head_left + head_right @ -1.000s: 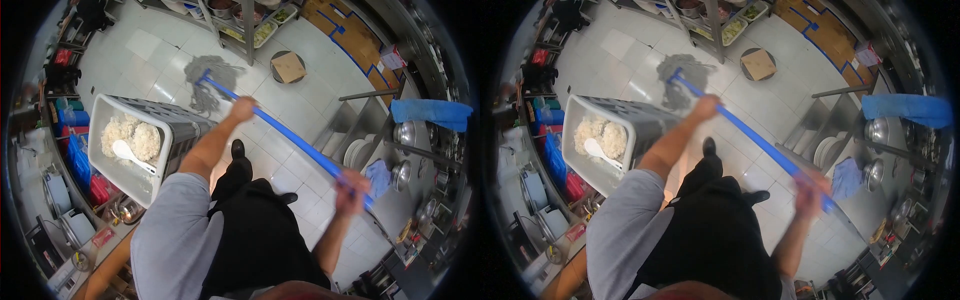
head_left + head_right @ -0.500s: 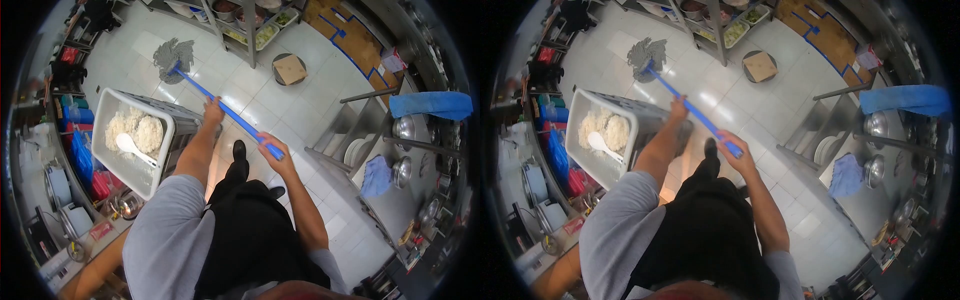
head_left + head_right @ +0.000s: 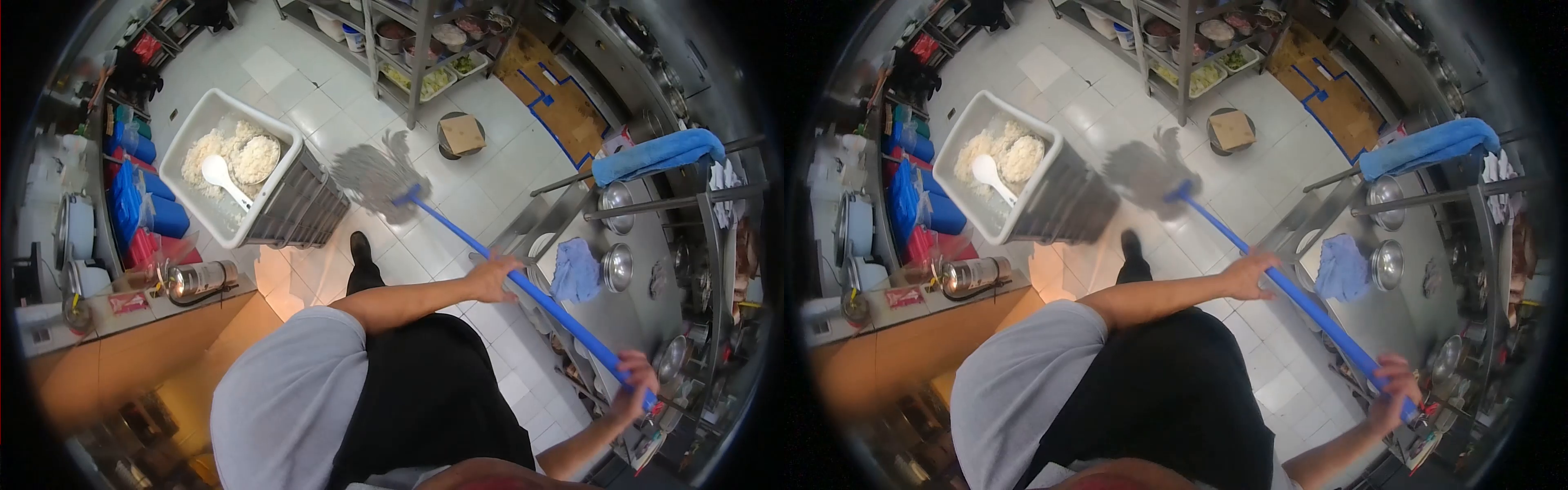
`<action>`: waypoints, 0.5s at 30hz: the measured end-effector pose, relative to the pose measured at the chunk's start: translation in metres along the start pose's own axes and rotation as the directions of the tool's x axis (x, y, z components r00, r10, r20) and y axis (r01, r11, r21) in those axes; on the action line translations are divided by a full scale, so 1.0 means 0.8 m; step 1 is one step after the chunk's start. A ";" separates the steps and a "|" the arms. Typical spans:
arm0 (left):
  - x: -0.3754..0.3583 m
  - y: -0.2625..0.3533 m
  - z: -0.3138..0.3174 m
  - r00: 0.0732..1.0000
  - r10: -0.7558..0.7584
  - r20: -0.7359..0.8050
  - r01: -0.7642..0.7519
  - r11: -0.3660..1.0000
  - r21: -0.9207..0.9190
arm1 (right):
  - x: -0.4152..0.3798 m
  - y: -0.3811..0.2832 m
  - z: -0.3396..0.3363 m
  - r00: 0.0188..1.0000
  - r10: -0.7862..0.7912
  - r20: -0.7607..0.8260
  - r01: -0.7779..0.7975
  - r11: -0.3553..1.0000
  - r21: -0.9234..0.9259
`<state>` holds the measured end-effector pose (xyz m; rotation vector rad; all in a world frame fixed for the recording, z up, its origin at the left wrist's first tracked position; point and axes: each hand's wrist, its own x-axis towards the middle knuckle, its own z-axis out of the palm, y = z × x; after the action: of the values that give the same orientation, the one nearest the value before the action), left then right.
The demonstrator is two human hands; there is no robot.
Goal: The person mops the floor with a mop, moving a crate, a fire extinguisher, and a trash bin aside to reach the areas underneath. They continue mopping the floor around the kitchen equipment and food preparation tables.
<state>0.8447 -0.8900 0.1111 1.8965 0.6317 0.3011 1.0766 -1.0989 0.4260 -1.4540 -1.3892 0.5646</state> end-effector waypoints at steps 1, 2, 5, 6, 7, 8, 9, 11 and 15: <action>-0.010 0.005 0.001 0.999 -0.031 0.021 0.035 0.978 -0.204 | -0.005 -0.024 -0.014 0.998 -0.049 -0.034 0.049 0.999 0.006; -0.026 0.005 0.002 0.997 -0.056 0.054 0.073 0.913 -0.401 | -0.010 -0.049 -0.022 0.993 -0.092 -0.069 0.093 0.996 0.010; -0.104 -0.081 -0.002 0.962 -0.231 0.147 0.271 0.722 -0.637 | -0.016 -0.082 -0.028 0.967 -0.186 -0.176 0.216 0.961 0.171; -0.151 -0.140 -0.005 0.924 -0.370 0.096 0.336 0.665 -0.667 | -0.014 -0.084 -0.028 0.954 -0.206 -0.216 0.258 0.934 0.248; -0.216 -0.213 -0.018 0.846 -0.527 0.082 0.441 0.604 -0.664 | -0.013 -0.080 -0.038 0.942 -0.211 -0.263 0.284 0.915 0.285; -0.300 -0.337 -0.006 0.777 -0.627 -0.053 0.530 0.697 -0.482 | -0.014 -0.077 -0.047 0.933 -0.202 -0.297 0.284 0.921 0.266; -0.379 -0.329 -0.053 0.538 -0.831 -0.146 0.556 0.479 -0.680 | -0.015 -0.075 -0.056 0.923 -0.195 -0.331 0.284 0.926 0.247; -0.542 -0.331 -0.171 0.119 -0.946 -0.303 0.143 0.318 -0.937 | -0.012 -0.066 -0.071 0.918 -0.194 -0.346 0.291 0.922 0.257; -0.624 -0.257 -0.389 -0.282 -0.840 -0.464 -0.372 0.542 -0.754 | -0.007 -0.049 -0.093 0.904 -0.170 -0.393 0.316 0.884 0.345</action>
<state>0.2223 -0.8640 0.0896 -0.0589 1.7244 1.5876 1.1212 -1.1359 0.4874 -0.9661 -1.0718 0.3717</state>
